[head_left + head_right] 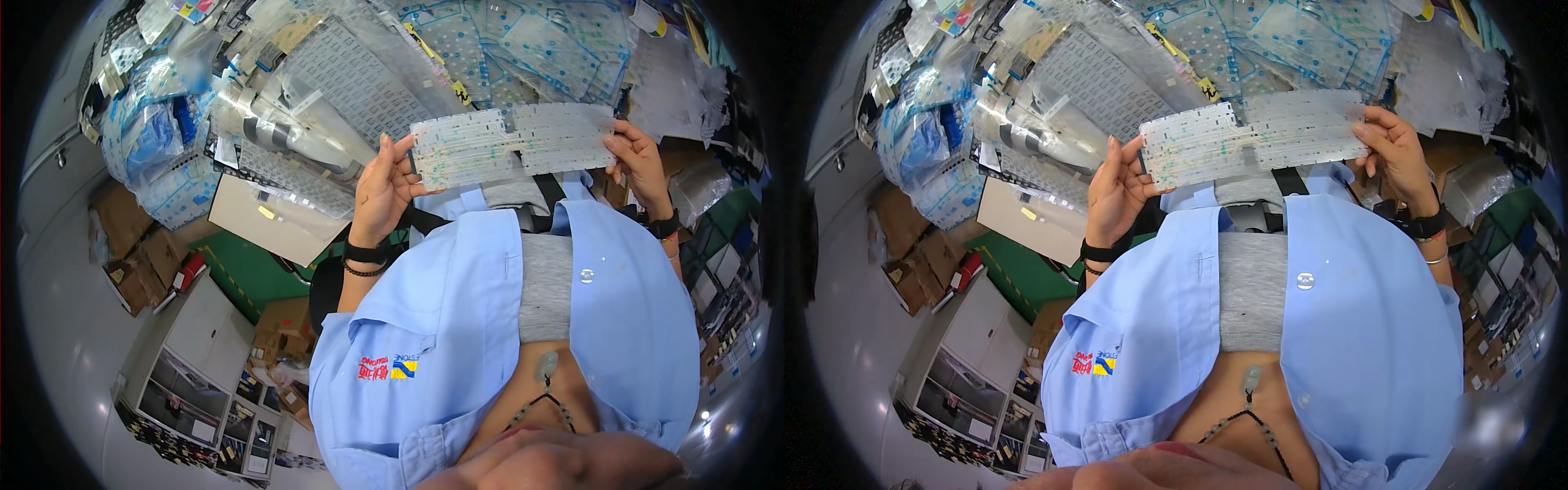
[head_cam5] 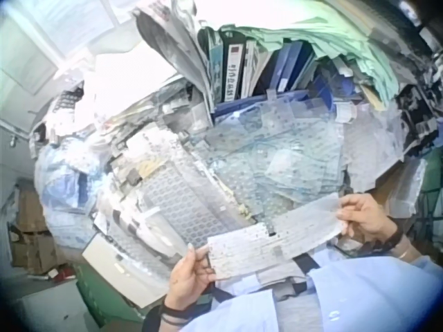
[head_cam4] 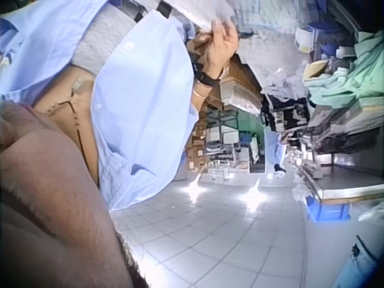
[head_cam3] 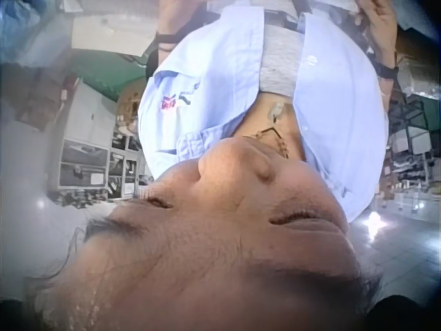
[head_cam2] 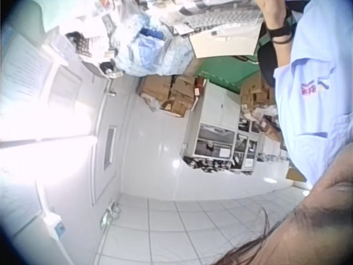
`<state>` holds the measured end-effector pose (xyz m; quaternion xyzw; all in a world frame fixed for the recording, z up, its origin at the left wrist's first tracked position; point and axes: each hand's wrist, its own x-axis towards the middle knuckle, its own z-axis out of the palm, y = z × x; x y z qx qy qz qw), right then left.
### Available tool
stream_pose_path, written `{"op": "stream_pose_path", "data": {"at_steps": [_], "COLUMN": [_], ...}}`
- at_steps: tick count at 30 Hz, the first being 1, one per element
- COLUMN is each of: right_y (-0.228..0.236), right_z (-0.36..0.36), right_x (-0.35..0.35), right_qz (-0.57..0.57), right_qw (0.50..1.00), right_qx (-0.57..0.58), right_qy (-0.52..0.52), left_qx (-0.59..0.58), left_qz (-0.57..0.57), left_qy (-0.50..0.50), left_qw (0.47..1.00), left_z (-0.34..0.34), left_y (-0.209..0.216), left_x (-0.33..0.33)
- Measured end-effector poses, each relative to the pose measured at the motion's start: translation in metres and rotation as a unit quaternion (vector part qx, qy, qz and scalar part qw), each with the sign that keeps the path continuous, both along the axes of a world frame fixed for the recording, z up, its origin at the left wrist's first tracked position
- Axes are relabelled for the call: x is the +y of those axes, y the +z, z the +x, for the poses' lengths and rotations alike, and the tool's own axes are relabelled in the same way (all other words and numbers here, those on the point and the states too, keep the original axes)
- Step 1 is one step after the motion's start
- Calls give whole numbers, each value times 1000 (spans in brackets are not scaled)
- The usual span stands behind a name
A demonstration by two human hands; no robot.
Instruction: Inspecting layers of keyboard membrane components and organizing them into binders.
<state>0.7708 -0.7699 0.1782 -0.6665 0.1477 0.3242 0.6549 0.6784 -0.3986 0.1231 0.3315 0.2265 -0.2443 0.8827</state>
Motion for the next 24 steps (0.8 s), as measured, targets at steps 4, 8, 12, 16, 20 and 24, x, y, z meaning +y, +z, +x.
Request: {"op": "stream_pose_path", "data": {"at_steps": [4,8,12,16,20,24], "right_y": [1,1,2,2,2,2], "right_z": [1,2,2,3,4,4], "right_x": [1,2,2,2,1,3], "right_qz": [1,-10,-24,-27,-30,-41], "right_qw": [1000,1000,1000,1000,999,999], "right_qx": [10,8,6,4,3,3], "right_qy": [2,10,12,14,16,20], "left_qx": [10,16,27,9,16,-18], "left_qz": [-3,-6,-19,-22,-24,28], "left_qy": [-1,11,27,3,2,-13], "left_qw": [1000,1000,999,1000,1000,999], "left_z": [2,1,4,2,3,4], "left_y": [4,2,7,0,1,5], "left_x": [0,0,-2,3,4,-1]}}
